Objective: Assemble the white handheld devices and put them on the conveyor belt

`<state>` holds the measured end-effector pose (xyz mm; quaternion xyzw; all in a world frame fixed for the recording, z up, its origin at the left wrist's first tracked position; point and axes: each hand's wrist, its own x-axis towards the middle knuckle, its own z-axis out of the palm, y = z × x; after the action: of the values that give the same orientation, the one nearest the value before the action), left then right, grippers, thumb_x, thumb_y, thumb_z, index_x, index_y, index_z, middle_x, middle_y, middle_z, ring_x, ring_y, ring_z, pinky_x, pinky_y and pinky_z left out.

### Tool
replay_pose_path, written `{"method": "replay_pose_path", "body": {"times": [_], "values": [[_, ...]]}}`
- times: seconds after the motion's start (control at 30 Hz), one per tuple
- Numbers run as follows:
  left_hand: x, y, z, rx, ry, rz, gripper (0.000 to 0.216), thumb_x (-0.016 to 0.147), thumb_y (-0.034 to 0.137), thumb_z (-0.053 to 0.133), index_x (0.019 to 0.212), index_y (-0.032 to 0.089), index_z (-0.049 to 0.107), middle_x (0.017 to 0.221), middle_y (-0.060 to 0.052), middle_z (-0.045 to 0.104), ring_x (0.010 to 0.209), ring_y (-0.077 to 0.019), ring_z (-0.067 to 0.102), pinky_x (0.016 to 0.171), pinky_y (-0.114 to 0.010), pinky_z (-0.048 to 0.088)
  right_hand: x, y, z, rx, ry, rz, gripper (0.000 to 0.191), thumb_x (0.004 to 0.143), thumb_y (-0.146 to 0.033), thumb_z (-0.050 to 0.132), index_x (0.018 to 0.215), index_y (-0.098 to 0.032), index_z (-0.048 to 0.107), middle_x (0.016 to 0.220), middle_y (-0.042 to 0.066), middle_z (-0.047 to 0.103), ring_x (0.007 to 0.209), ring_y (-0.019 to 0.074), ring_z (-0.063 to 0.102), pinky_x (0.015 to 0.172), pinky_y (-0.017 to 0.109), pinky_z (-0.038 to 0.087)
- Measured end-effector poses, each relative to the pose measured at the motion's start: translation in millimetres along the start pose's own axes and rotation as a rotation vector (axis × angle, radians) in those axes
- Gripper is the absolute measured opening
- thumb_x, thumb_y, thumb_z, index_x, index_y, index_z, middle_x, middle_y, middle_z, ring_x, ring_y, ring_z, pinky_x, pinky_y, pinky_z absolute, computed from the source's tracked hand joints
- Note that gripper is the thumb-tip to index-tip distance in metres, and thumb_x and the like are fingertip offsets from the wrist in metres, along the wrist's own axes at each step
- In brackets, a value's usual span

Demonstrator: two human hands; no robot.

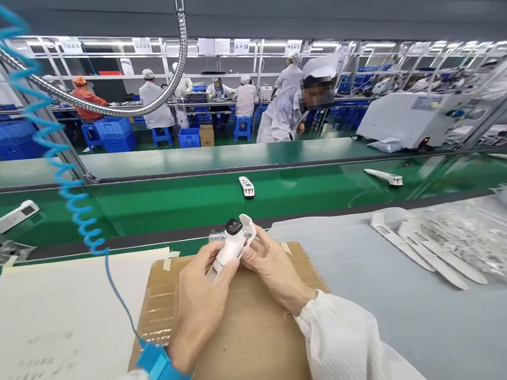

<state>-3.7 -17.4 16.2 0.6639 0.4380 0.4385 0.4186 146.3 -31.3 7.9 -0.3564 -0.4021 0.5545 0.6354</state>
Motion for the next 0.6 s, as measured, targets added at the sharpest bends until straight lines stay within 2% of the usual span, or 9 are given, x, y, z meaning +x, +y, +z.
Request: {"method": "replay_pose_path", "body": {"times": [0.13,0.23,0.33,0.5,0.6], "values": [[-0.1,1.2,-0.1,0.069,0.021,-0.007,0.029,0.086,0.04,0.066,0.113,0.028,0.067,0.114,0.0,0.07,0.102,-0.021,0.065,0.091,-0.031,0.05,0.3,-4.1,-3.8,-0.059,0.03,-0.033,0.062,0.077,-0.037,0.08,0.133,-0.028,0.056,0.133,0.005,0.063,0.124,0.0236,0.059,0.107,0.039,0.046],[0.5,-0.8,0.1,0.04,0.019,-0.038,0.03,0.085,0.044,0.067,0.111,0.029,0.067,0.115,0.001,0.069,0.104,-0.0206,0.065,0.092,-0.031,0.051,-2.0,-3.5,-2.4,-0.048,0.043,0.001,0.059,0.075,-0.039,0.081,0.129,-0.026,0.059,0.134,0.007,0.063,0.123,0.025,0.059,0.107,0.041,0.045],[1.4,-3.4,1.0,-0.036,-0.015,-0.065,0.034,0.085,0.046,0.067,0.114,0.028,0.066,0.118,0.0,0.068,0.108,-0.0206,0.064,0.096,-0.031,0.051,-4.0,-1.2,-2.9,-0.016,0.03,0.026,0.055,0.075,-0.039,0.082,0.124,-0.023,0.062,0.129,0.009,0.065,0.12,0.0252,0.06,0.106,0.041,0.044],[1.8,-2.7,1.3,-0.182,-0.108,-0.078,0.039,0.086,0.045,0.068,0.118,0.024,0.063,0.127,-0.004,0.065,0.116,-0.021,0.062,0.102,-0.03,0.049,-7.4,-3.2,-4.1,-0.059,0.013,0.04,0.045,0.076,-0.04,0.081,0.113,-0.019,0.067,0.11,0.008,0.072,0.109,0.0241,0.064,0.101,0.04,0.046],[-1.4,3.3,1.4,-0.148,-0.13,-0.049,0.04,0.09,0.047,0.061,0.124,0.026,0.06,0.132,-0.003,0.063,0.118,-0.0207,0.061,0.102,-0.03,0.049,-8.1,-6.1,-0.2,-0.076,0.039,0.046,0.044,0.076,-0.045,0.08,0.109,-0.019,0.069,0.111,0.008,0.071,0.11,0.0238,0.062,0.102,0.038,0.044]]}}
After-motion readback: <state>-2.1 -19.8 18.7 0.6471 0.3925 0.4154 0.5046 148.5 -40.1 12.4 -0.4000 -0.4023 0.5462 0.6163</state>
